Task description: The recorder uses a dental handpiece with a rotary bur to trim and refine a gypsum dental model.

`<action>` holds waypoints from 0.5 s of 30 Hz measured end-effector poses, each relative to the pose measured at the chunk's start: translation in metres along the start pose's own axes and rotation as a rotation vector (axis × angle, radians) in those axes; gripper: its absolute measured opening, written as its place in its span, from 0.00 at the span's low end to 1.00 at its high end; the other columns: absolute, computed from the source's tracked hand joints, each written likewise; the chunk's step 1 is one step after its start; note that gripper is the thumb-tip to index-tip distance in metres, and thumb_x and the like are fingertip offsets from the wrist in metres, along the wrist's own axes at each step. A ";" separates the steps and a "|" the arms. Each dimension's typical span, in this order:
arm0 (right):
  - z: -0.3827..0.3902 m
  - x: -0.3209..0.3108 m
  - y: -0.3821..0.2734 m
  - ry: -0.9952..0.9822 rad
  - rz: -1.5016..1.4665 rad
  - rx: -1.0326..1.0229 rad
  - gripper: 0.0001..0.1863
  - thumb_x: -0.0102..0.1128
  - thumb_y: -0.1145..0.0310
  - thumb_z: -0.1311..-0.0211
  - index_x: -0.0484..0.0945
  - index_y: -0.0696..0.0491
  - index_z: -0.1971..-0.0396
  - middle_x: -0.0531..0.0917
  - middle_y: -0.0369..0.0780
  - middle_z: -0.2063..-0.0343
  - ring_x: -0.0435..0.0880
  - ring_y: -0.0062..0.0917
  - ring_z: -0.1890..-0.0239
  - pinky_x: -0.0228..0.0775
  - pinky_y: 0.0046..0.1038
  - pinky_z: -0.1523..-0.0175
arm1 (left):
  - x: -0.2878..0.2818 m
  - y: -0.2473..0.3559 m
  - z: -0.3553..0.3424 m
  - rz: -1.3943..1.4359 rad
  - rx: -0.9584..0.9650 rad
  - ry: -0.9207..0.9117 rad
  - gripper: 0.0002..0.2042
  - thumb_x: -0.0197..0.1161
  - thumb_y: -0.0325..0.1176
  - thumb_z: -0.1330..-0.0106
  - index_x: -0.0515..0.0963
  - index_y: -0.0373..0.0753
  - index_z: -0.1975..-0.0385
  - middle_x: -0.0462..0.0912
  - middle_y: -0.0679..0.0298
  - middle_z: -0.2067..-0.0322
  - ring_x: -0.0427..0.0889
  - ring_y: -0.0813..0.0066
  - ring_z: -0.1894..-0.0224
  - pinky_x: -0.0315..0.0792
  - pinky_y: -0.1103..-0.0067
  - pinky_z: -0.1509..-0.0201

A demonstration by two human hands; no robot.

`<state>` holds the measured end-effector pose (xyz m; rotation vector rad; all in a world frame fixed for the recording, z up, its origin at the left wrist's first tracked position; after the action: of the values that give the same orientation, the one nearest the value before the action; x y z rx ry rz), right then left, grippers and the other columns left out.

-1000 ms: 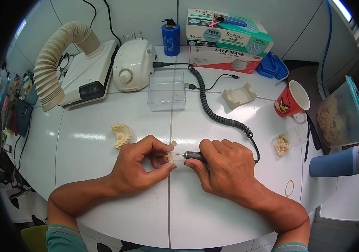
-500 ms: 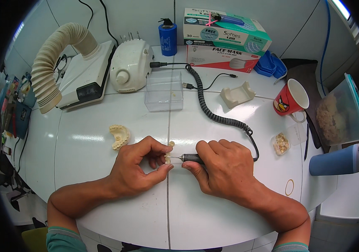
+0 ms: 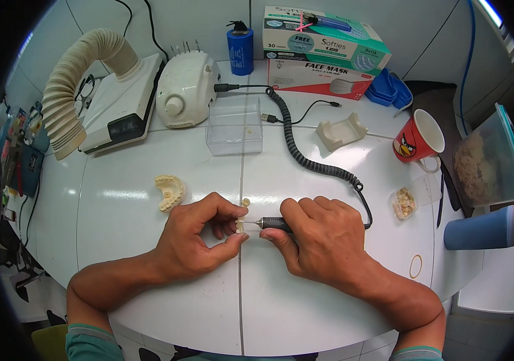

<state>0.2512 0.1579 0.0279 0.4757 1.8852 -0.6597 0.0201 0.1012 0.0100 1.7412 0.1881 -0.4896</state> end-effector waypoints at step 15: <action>0.001 0.002 0.000 0.007 0.001 0.002 0.22 0.74 0.50 0.30 0.75 0.51 0.73 0.75 0.37 0.82 0.76 0.32 0.80 0.67 0.36 0.73 | 0.000 -0.002 -0.001 0.011 -0.008 0.013 0.16 0.77 0.25 0.35 0.83 0.32 0.48 0.87 0.64 0.66 0.84 0.79 0.66 0.79 0.79 0.61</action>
<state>0.2512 0.1574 0.0262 0.4804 1.8908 -0.6605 0.0196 0.1027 0.0082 1.7376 0.1891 -0.4689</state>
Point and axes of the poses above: each hand's wrist, its own z-axis away from the middle knuckle, its own x-axis out of the palm, y = z × x, the point moved 2 cm from there along -z, towards the middle knuckle
